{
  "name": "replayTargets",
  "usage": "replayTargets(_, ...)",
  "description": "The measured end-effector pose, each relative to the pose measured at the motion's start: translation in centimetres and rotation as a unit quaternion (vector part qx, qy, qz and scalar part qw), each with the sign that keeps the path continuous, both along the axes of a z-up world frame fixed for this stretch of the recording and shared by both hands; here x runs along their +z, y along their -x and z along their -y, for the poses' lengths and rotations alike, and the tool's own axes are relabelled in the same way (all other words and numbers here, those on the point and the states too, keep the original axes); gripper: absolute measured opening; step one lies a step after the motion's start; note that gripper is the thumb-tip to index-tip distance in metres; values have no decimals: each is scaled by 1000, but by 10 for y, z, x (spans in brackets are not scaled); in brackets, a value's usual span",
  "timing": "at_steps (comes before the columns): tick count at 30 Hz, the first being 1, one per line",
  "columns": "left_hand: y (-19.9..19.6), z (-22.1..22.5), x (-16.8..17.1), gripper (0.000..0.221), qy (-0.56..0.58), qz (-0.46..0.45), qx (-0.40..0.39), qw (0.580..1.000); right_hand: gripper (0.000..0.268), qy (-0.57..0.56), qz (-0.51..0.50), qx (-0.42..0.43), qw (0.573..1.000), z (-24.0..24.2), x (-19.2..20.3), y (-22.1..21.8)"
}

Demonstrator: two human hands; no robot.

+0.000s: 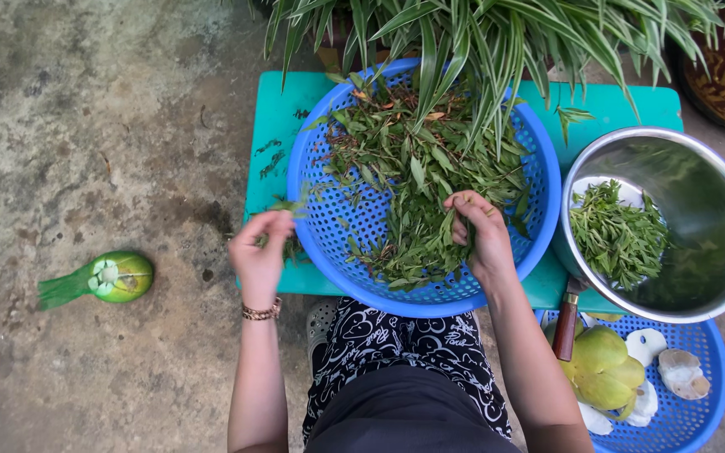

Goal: The person sits at a green table outdoors and sorts through a large pile of green leafy herbs in a blue plastic basket. They pick up individual stems, strip the leaves from the stalks by hand, and place the separated leaves into a metal bowl to the right. The discarded stems are placed back into the basket or on the table surface.

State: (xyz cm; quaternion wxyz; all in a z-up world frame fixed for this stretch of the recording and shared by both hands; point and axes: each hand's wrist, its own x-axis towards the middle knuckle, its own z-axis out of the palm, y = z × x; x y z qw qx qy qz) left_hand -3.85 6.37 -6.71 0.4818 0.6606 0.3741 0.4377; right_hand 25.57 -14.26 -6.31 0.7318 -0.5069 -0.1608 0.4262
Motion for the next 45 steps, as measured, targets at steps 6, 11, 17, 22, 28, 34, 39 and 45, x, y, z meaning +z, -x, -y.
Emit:
replayTargets(6, 35, -43, -57, 47, -133, -313, 42, 940, 14, 27, -33, -18, 999, -5, 6, 11)
replayTargets(11, 22, -15, -27, 49, -224, -367, 64, 901, 15, 14, -49, -52, 997, 5, 7, 4)
replayTargets(17, -64, 48, 0, 17, -176, -283, -188, 924, 16, -45, -86, -60, 993, 16, -7, -3)
replayTargets(22, -136, 64, -33, 33, -175, -495, -272, 806, 16, -47, -82, -60, 994, 28, -7, 0)
replayTargets(28, -132, 56, -39, 11, -132, -488, -240, 829, 19, -51, -62, -86, 993, 44, 0, -7)
replayTargets(34, -88, 33, -10, 25, -71, -240, -229, 941, 17, -52, -93, -86, 991, 37, 5, -2)
replayTargets(39, -91, 57, -3, 16, -25, -230, -274, 933, 4, 27, 22, -73, 997, 28, 13, 22)
replayTargets(45, -113, 79, 18, 13, -79, -257, -295, 917, 14, 43, 323, -30, 945, 43, 33, 35)
